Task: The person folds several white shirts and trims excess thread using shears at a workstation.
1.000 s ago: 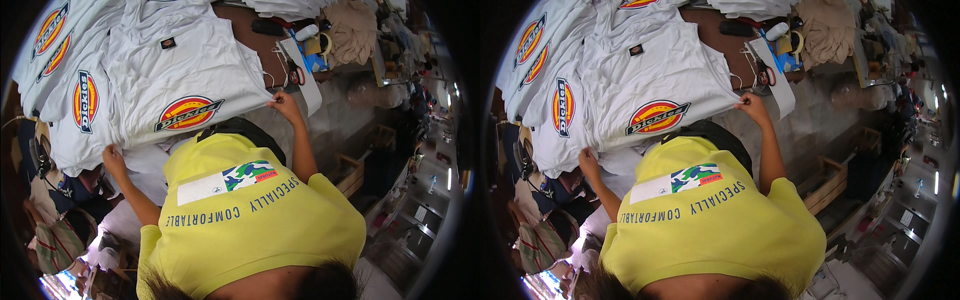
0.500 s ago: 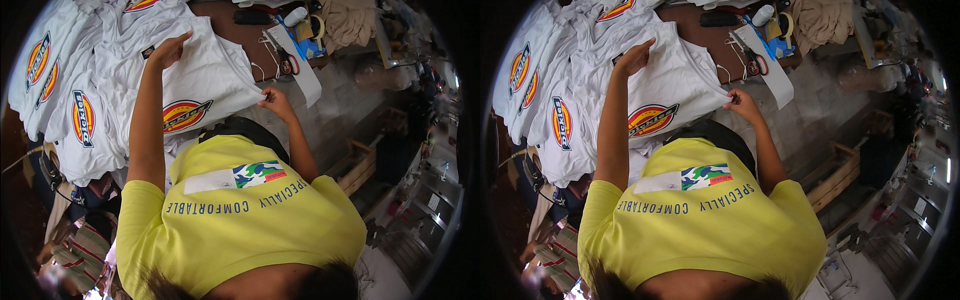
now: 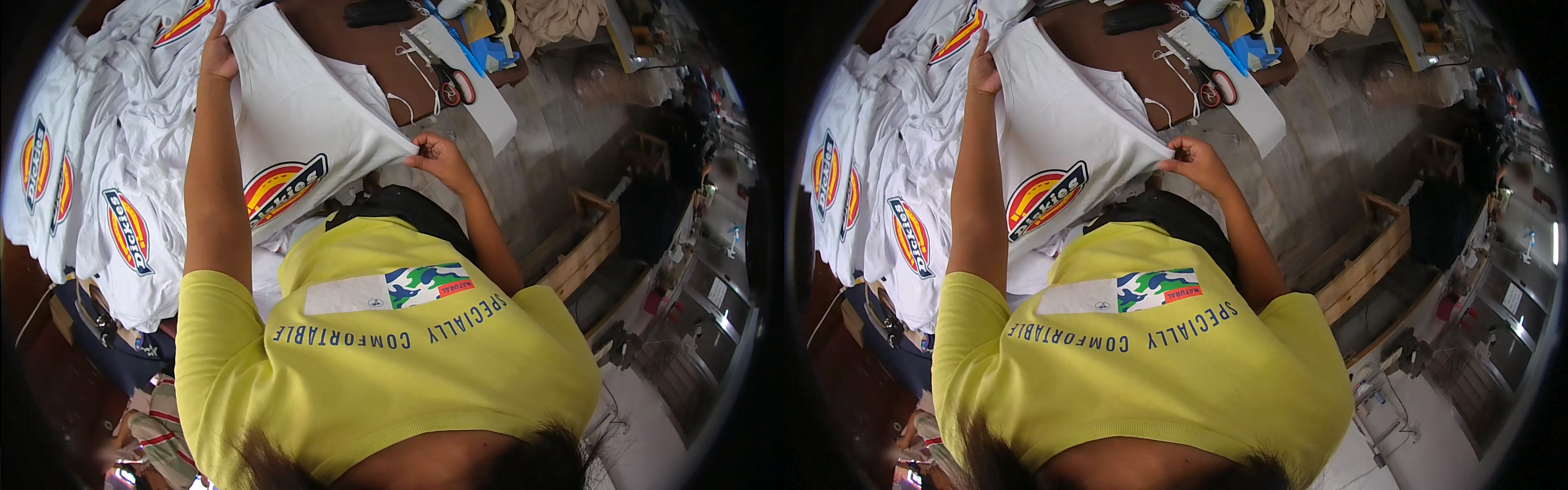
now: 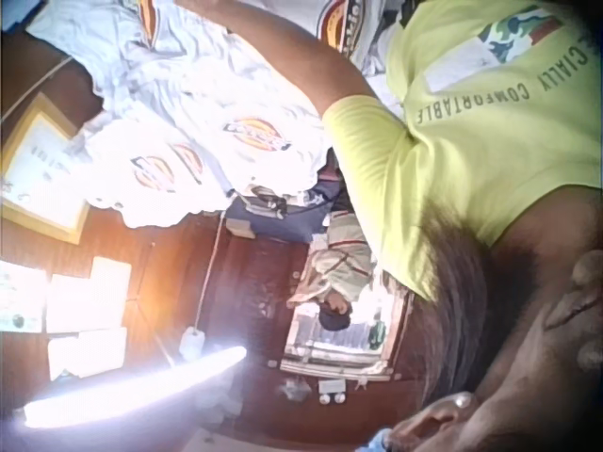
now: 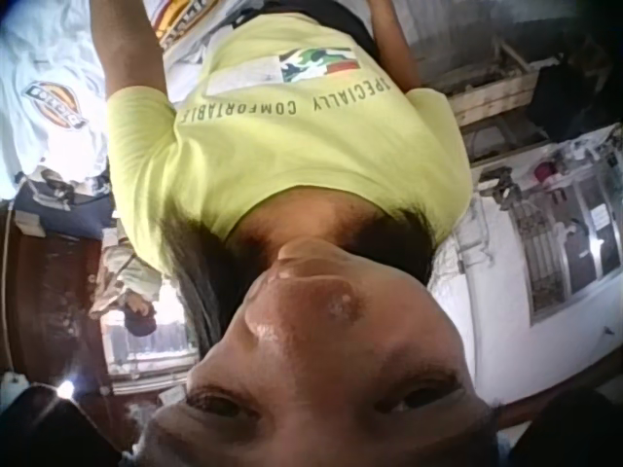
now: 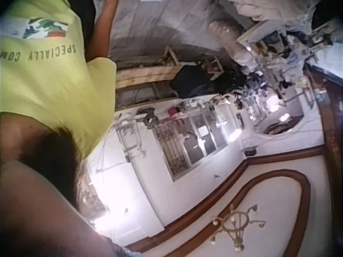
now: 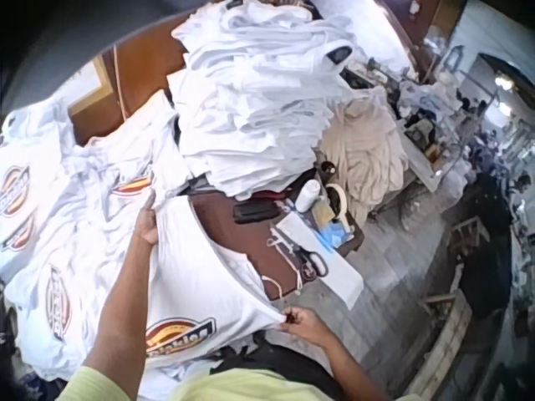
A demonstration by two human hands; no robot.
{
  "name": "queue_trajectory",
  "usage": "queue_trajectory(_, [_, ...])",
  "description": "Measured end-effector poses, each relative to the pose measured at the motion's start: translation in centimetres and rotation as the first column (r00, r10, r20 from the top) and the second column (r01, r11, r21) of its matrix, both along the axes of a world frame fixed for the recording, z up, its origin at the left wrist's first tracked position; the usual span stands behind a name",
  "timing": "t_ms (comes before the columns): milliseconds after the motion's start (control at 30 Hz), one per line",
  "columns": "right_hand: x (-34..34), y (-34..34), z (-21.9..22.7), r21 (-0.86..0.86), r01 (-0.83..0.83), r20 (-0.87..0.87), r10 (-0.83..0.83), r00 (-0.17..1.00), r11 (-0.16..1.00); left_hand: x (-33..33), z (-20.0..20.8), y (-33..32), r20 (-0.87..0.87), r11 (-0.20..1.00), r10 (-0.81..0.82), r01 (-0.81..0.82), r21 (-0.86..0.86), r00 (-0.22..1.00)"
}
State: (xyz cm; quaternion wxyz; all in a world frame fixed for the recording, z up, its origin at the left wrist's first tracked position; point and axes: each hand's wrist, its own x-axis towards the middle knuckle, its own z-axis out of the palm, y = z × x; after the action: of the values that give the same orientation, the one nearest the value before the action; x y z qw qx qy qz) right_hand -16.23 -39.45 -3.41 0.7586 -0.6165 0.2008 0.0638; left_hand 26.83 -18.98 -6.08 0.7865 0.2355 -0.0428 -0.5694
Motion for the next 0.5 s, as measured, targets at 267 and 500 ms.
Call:
queue_trajectory(267, [0.3, -0.5, 0.1, -0.062, 0.074, -0.038, -0.076, 0.996, 0.995, -2.7, 1.4, -1.6, 0.099, 0.859, 0.357, -0.368, 0.356, 0.929])
queue_trajectory(500, [0.3, -0.5, 0.3, 0.034, 0.177, -0.01, -0.177, 0.984, 0.984, -3.9, 2.6, -2.1, 0.091, 0.83, 0.428, -0.431, 0.355, 0.899])
